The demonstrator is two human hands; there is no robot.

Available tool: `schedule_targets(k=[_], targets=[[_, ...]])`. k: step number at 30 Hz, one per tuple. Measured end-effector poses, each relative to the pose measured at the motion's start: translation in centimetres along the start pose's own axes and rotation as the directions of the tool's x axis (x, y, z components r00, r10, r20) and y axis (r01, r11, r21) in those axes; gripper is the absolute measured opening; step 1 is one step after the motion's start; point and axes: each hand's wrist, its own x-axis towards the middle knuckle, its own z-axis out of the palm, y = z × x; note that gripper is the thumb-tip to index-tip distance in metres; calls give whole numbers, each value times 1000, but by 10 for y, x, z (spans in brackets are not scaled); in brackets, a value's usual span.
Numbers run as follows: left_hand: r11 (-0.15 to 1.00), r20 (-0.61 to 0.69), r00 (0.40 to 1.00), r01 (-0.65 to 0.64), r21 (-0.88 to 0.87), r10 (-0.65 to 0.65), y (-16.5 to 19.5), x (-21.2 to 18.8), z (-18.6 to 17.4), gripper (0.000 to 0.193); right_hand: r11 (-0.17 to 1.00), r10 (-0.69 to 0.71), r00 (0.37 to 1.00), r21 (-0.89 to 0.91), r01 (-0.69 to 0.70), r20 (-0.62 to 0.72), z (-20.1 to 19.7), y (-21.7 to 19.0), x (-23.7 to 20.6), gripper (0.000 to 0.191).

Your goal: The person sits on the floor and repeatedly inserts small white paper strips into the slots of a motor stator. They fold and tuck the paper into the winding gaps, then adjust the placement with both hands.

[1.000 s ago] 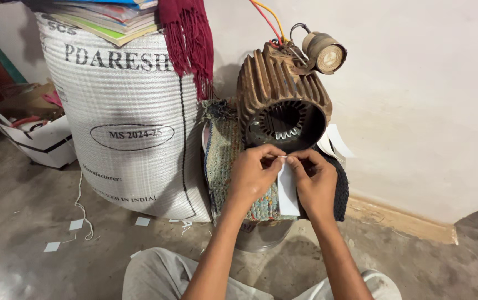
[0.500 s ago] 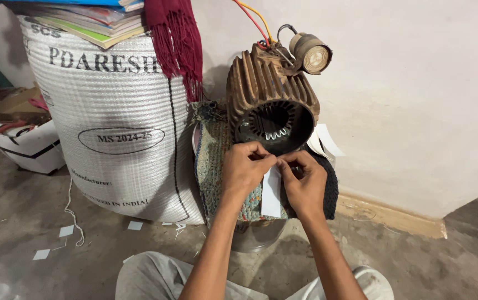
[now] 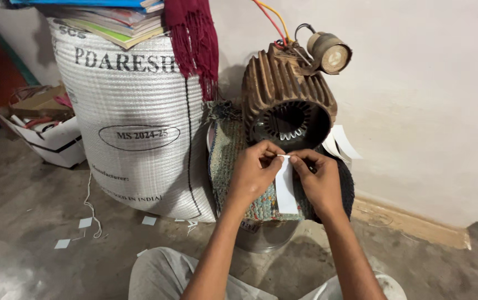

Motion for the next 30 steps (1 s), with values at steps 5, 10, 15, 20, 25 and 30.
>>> schedule_targets(k=[5, 10, 15, 20, 25, 30], targets=[[996, -67, 996, 55, 68, -50, 1, -2, 5, 11, 999, 32, 999, -9, -31, 37, -3, 0, 8, 14], [987, -156, 987, 66, 144, -43, 3, -1, 14, 10, 961, -36, 997, -275, 16, -67, 5, -1, 10, 14], [1000, -285, 958, -5, 17, 10, 5, 1, 15, 7, 982, -26, 975, -187, -16, -222, 7, 4, 10, 11], [993, -319, 946, 89, 82, -58, 7, -2, 13, 9, 988, -20, 998, 151, 30, -68, -7, 12, 8, 13], [992, -306, 947, 114, 49, -93, 10, -1, 17, 9, 950, 39, 978, 294, -100, 205, -6, 12, 13, 15], [991, -282, 956, 109, 76, -84, 7, -1, 17, 14, 982, 0, 986, 184, -32, 170, 1, 9, 17, 12]])
